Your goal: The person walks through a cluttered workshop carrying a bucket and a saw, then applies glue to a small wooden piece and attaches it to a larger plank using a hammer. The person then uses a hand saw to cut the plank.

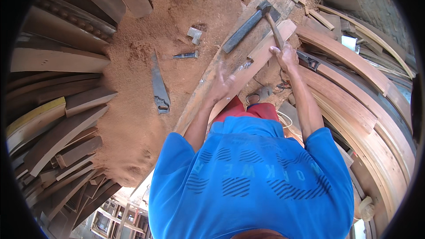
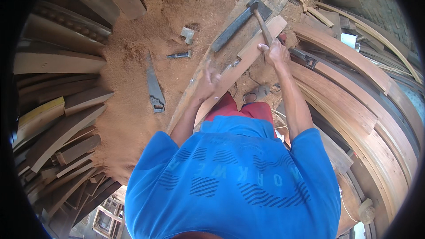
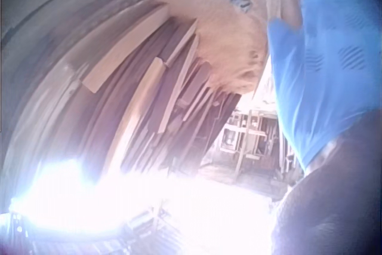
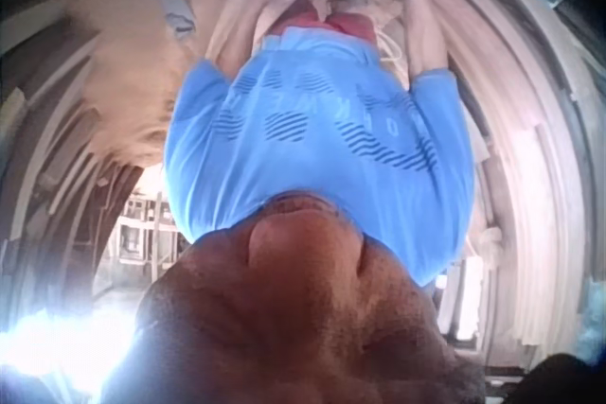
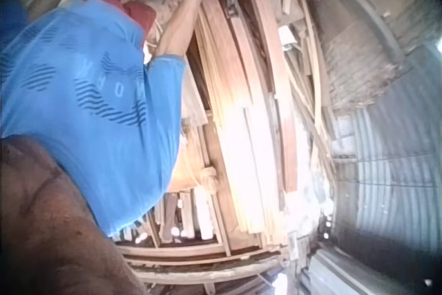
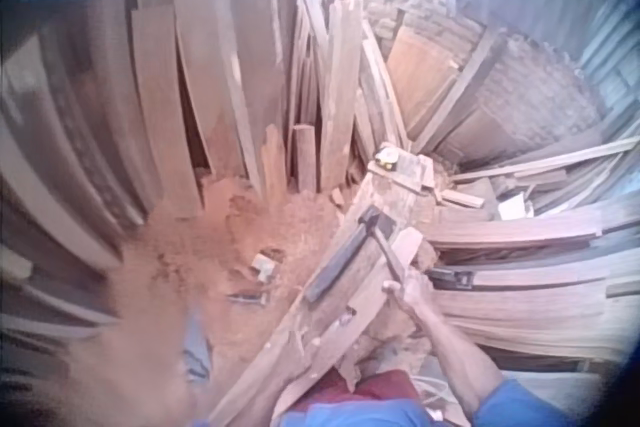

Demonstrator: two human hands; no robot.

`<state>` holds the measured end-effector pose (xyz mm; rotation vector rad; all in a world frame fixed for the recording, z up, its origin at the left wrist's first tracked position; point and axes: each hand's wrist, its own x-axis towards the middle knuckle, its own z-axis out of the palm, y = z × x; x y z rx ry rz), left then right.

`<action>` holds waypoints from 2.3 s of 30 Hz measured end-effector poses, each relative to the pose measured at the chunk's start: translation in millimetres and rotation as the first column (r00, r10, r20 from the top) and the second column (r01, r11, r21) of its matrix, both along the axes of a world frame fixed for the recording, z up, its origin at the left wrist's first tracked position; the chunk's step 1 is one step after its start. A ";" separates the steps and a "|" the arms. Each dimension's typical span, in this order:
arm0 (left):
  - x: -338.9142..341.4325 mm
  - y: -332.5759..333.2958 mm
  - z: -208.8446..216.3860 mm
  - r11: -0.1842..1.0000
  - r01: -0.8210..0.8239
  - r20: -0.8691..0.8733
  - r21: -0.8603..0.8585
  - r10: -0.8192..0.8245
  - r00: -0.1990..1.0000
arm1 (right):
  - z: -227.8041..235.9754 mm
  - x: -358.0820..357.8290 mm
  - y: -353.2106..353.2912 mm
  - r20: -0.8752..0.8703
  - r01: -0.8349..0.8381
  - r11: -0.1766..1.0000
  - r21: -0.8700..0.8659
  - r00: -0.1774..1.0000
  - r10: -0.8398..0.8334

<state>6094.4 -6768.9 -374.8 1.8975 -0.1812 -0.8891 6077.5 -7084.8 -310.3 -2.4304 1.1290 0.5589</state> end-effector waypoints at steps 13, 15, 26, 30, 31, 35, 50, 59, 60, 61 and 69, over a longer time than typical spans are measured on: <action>21.1 125.2 -57.5 0.765 -0.248 0.014 0.594 0.299 0.954 | -2.2 -7.3 -8.2 -0.015 0.021 0.996 0.090 1.000 -0.020; 17.0 114.7 -57.9 0.893 -0.211 0.059 0.397 0.204 0.977 | 9.2 -2.0 -2.5 0.000 0.029 0.994 0.109 1.000 -0.030; -32.6 11.0 7.0 0.895 0.389 -0.065 0.220 -0.384 0.921 | 10.8 -14.2 -1.6 0.069 0.026 0.995 0.098 0.997 -0.033; -51.7 -6.5 26.1 0.819 0.393 0.041 0.419 -0.449 0.893 | -14.0 -39.6 -17.4 0.105 0.029 0.995 0.096 0.994 -0.039; -56.5 -11.5 32.7 0.798 0.397 -0.009 0.453 -0.442 0.897 | -17.3 -48.6 -20.5 0.128 0.038 0.992 0.123 0.990 -0.053; -81.0 -18.4 35.9 0.749 0.391 -0.013 0.535 -0.456 0.890 | -22.6 -75.2 -31.1 0.177 0.125 0.942 0.312 0.966 -0.187; -55.1 7.6 13.1 0.814 0.471 -0.111 0.339 -0.462 0.880 | -36.2 -51.0 -21.1 0.158 0.254 0.845 0.471 0.918 -0.364; -89.9 -4.0 25.6 0.744 0.545 -0.136 0.385 -0.538 0.832 | -15.1 -92.9 -23.3 0.146 0.383 0.729 0.567 0.824 -0.547; -91.5 -4.3 26.0 0.753 0.544 -0.144 0.371 -0.532 0.834 | -14.0 -93.6 -24.2 0.126 0.396 0.728 0.560 0.828 -0.547; -92.5 -5.1 25.8 0.761 0.542 -0.151 0.356 -0.526 0.837 | -13.1 -92.9 -26.1 0.106 0.407 0.727 0.553 0.831 -0.546; -102.5 -2.2 15.0 0.796 0.518 -0.117 0.313 -0.509 0.853 | -24.8 -93.8 -17.0 0.152 0.395 0.847 0.355 0.870 -0.470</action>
